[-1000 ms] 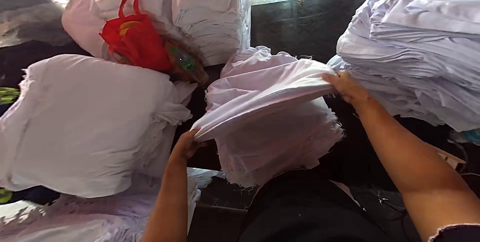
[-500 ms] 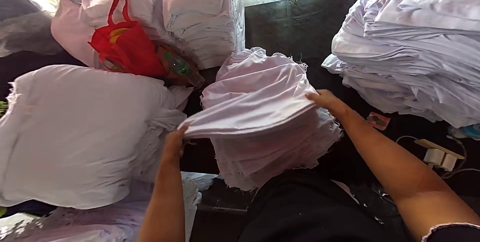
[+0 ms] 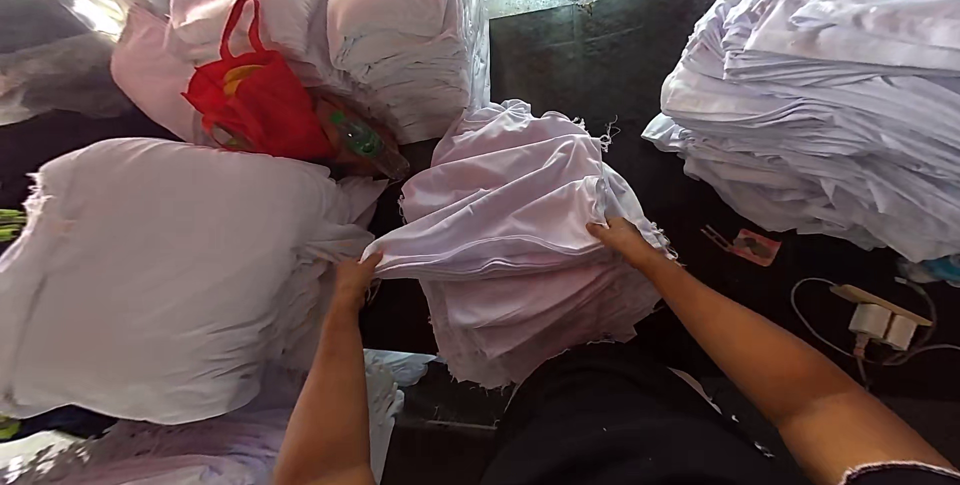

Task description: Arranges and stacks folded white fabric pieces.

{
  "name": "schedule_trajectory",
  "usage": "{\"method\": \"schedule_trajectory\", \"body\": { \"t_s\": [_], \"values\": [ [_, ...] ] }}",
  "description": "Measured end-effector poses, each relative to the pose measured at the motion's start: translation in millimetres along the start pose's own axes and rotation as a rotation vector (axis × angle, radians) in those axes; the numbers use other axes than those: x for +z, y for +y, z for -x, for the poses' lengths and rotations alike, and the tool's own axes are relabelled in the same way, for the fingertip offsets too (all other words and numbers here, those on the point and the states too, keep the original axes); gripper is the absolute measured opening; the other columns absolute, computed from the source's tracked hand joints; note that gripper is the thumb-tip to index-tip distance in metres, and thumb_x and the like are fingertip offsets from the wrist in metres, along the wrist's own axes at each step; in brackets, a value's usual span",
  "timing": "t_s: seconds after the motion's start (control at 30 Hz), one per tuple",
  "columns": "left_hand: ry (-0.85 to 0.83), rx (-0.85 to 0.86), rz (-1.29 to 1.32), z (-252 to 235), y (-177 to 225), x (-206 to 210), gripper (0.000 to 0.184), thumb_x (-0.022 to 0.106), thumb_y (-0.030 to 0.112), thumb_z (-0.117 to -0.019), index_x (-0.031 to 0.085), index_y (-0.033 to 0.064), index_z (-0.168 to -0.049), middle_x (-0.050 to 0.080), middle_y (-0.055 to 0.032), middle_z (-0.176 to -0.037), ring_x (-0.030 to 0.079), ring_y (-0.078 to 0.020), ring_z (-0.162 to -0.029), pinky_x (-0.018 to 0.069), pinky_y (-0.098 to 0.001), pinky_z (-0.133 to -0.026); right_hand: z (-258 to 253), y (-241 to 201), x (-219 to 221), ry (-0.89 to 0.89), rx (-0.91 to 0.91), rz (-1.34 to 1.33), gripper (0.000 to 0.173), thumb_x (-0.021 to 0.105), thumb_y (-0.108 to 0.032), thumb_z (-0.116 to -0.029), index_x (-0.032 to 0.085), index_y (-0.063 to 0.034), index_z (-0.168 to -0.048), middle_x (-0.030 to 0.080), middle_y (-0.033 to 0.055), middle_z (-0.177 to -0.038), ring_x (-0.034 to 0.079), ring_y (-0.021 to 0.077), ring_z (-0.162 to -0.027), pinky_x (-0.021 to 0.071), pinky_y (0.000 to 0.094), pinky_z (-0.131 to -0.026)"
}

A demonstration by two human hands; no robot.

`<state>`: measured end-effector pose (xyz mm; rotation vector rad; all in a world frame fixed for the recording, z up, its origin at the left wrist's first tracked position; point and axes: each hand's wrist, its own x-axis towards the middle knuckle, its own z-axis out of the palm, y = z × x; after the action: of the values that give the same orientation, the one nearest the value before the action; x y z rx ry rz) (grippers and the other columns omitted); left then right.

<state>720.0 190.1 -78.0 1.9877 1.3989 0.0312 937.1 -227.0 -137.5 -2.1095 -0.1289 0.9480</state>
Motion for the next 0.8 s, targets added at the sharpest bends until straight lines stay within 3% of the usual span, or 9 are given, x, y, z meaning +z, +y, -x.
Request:
{"method": "schedule_trajectory", "body": {
  "t_s": [0.1,0.27,0.37,0.5,0.57,0.63,0.7,0.8],
  "values": [
    [-0.076,-0.064,-0.004,11.9,2.1,0.4,0.052,0.056,0.034,-0.1059,0.053,-0.0081,-0.136,0.057,-0.0288,-0.132,0.059,-0.0341,-0.115,0.0481,-0.0500,-0.098,-1.4,4.2,2.5,-0.053,0.007,-0.048,0.051,0.056,-0.035,-0.1060,0.058,0.0087,-0.132,0.060,0.0307,-0.132,0.057,0.0397,-0.126,0.0422,0.0553,-0.109],
    [-0.090,-0.003,-0.015,19.0,21.6,-12.7,0.049,0.056,0.034,-0.1065,0.055,-0.0059,-0.134,0.061,-0.0274,-0.126,0.063,-0.0323,-0.108,0.0503,-0.0488,-0.096,5.7,-0.7,-3.9,0.039,0.040,-0.001,0.051,0.058,-0.035,-0.1051,0.059,0.0083,-0.133,0.056,0.0330,-0.137,0.051,0.0438,-0.134,0.0376,0.0570,-0.112],
    [-0.098,-0.025,0.035,19.3,12.9,-14.0,0.049,0.055,0.036,-0.1067,0.054,-0.0040,-0.135,0.061,-0.0250,-0.124,0.064,-0.0292,-0.103,0.0524,-0.0463,-0.091,2.4,10.7,4.0,0.012,0.037,-0.112,0.051,0.057,-0.034,-0.1053,0.057,0.0061,-0.136,0.058,0.0296,-0.136,0.056,0.0387,-0.129,0.0419,0.0542,-0.110],
    [-0.160,-0.081,0.030,27.9,7.8,-0.2,0.050,0.055,0.033,-0.1067,0.051,-0.0059,-0.138,0.057,-0.0273,-0.131,0.062,-0.0324,-0.110,0.0521,-0.0476,-0.094,8.8,3.1,4.8,-0.029,0.082,-0.314,0.049,0.057,-0.032,-0.1063,0.053,0.0055,-0.137,0.059,0.0267,-0.132,0.060,0.0328,-0.120,0.0480,0.0492,-0.102],
    [-0.142,-0.021,0.060,31.3,18.5,-6.7,0.049,0.054,0.032,-0.1073,0.052,-0.0078,-0.136,0.059,-0.0277,-0.126,0.063,-0.0313,-0.105,0.0530,-0.0463,-0.092,11.1,-8.8,-13.4,-0.022,0.040,-0.267,0.050,0.056,-0.033,-0.1066,0.053,0.0062,-0.137,0.059,0.0279,-0.131,0.060,0.0350,-0.117,0.0474,0.0507,-0.100],
    [-0.080,0.101,0.196,40.3,31.5,-23.4,0.044,0.054,0.031,-0.1075,0.056,-0.0075,-0.129,0.064,-0.0205,-0.109,0.064,-0.0222,-0.089,0.0542,-0.0409,-0.084,10.4,-18.6,-44.0,0.032,-0.089,-0.278,0.050,0.057,-0.033,-0.1064,0.052,0.0055,-0.138,0.061,0.0277,-0.127,0.062,0.0362,-0.112,0.0503,0.0536,-0.098],
    [-0.042,0.200,0.459,56.3,41.2,-37.6,0.037,0.054,0.030,-0.1072,0.057,0.0000,-0.127,0.067,-0.0081,-0.104,0.067,-0.0116,-0.087,0.0582,-0.0333,-0.082,14.8,-30.5,-81.6,0.156,-0.217,-0.326,0.048,0.057,-0.032,-0.1056,0.052,0.0035,-0.137,0.064,0.0235,-0.121,0.065,0.0305,-0.105,0.0540,0.0505,-0.094],
    [-0.045,0.169,0.640,89.1,35.2,-18.3,0.029,0.053,0.027,-0.1072,0.057,0.0041,-0.124,0.068,-0.0033,-0.099,0.067,-0.0101,-0.084,0.0586,-0.0314,-0.077,18.3,-22.8,-127.9,0.319,-0.295,-0.219,0.047,0.059,-0.032,-0.1046,0.056,0.0038,-0.135,0.065,0.0246,-0.121,0.066,0.0319,-0.108,0.0518,0.0528,-0.098]
  ]
}}
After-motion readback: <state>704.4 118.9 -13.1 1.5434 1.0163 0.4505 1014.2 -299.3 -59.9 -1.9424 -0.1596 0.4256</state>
